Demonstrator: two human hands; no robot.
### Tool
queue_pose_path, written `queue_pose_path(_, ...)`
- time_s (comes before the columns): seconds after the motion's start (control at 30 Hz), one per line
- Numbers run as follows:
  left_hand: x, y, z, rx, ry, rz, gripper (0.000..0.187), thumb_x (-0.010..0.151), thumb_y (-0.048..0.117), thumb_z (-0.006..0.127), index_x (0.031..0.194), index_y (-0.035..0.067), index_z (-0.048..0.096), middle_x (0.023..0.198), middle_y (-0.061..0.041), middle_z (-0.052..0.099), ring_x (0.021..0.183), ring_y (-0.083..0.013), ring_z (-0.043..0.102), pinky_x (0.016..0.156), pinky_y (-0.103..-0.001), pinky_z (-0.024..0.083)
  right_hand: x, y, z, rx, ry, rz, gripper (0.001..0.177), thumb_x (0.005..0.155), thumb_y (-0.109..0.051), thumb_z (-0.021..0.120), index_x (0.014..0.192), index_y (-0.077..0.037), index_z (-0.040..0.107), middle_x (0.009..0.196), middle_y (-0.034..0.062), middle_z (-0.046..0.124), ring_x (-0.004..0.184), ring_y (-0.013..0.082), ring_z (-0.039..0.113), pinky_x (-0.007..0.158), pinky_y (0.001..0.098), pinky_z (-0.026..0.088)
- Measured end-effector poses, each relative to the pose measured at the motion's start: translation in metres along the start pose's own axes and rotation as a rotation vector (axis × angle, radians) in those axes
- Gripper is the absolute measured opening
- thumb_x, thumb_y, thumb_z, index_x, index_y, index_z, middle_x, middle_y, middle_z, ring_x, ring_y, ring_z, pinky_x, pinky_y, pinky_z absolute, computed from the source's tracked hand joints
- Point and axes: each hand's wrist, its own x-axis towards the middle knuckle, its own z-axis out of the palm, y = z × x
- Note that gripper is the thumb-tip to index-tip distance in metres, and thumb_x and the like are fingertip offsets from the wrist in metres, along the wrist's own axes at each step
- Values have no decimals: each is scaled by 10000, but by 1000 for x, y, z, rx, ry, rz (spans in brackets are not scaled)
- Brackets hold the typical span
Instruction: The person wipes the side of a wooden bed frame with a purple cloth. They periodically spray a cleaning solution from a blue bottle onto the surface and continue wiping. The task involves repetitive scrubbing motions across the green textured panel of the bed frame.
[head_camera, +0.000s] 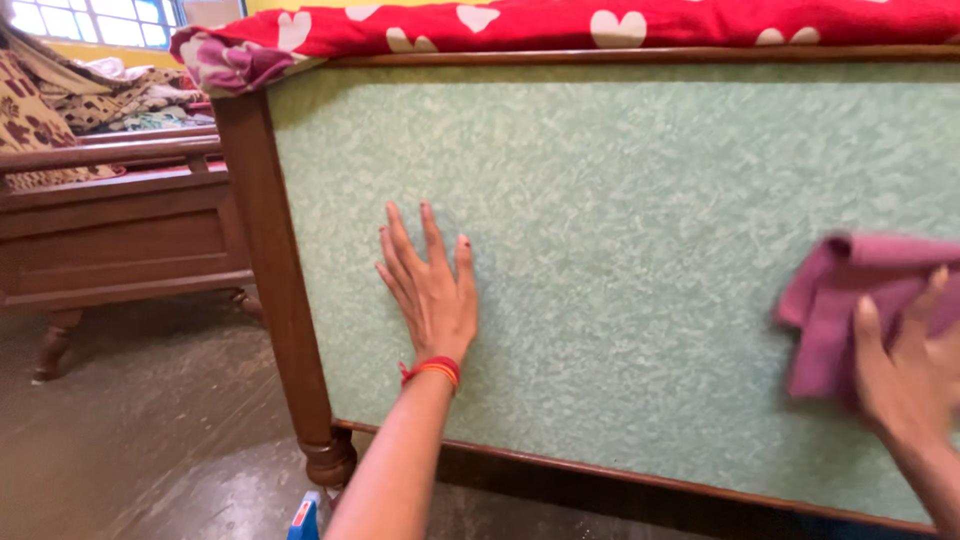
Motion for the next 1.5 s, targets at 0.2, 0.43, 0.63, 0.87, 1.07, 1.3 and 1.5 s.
queue_pose_path(0.2, 23, -17, -17, -43, -95, -83, 580, 1076, 451, 358, 1597, 195, 352, 1705, -75, 169, 1549, -336, 187, 1224, -655, 79, 27, -157, 38, -44, 70, 70, 690, 1191, -651, 402, 1701, -429, -7, 1750, 183, -194, 1607, 486, -166, 1202, 823, 1)
queue_pose_path(0.43, 41, -31, -32, -74, -164, -85, 592, 1065, 479, 317, 1590, 209, 359, 1699, -33, 221, 1546, -291, 225, 1212, -665, 72, -34, -321, 84, 62, 5, -404, 742, 1025, -580, 572, 1650, -472, 186, 1738, 111, -102, 1576, 422, -150, 1121, 820, -96)
queue_pose_path(0.63, 20, -7, -17, -188, -52, -79, 600, 1078, 463, 336, 1612, 189, 326, 1708, -70, 215, 1568, -320, 206, 1223, -644, 103, -69, -313, 88, -100, 10, -917, 641, 960, -584, 565, 1575, -449, 442, 1748, -5, 57, 1611, 245, -59, 1203, 689, -84)
queue_pose_path(0.87, -7, 40, 11, -93, -80, 42, 626, 1072, 454, 389, 1629, 182, 297, 1725, -81, 103, 1576, -362, 122, 1222, -653, 68, -12, -166, 31, -111, -33, -643, 686, 960, -692, 483, 1594, -445, 393, 1771, 53, 5, 1617, 288, -85, 1211, 698, -99)
queue_pose_path(1.07, -15, 88, 28, -138, -53, 210, 622, 1074, 439, 431, 1631, 181, 329, 1732, -84, 114, 1588, -366, 112, 1226, -682, 21, 33, -42, -37, -98, 3, -238, 791, 930, -685, 453, 1644, -428, 231, 1766, 110, -87, 1620, 393, -106, 1203, 778, -16)
queue_pose_path(1.3, -21, 191, 48, -286, -61, 516, 615, 1044, 430, 513, 1592, 183, 382, 1709, -77, 194, 1580, -330, 168, 1235, -686, 21, 58, -65, -14, -173, 229, -204, 772, 1052, -581, 496, 1701, -350, 146, 1782, 146, -51, 1622, 478, -73, 1189, 783, -8)
queue_pose_path(1.5, -35, 317, 83, -413, 7, 727, 586, 1052, 370, 521, 1576, 120, 441, 1687, -58, 309, 1584, -261, 245, 1279, -586, 51, 96, -66, -39, -238, 35, -792, 828, 912, -570, 555, 1600, -153, 356, 1708, 137, 116, 1570, 377, -20, 1168, 707, -68)
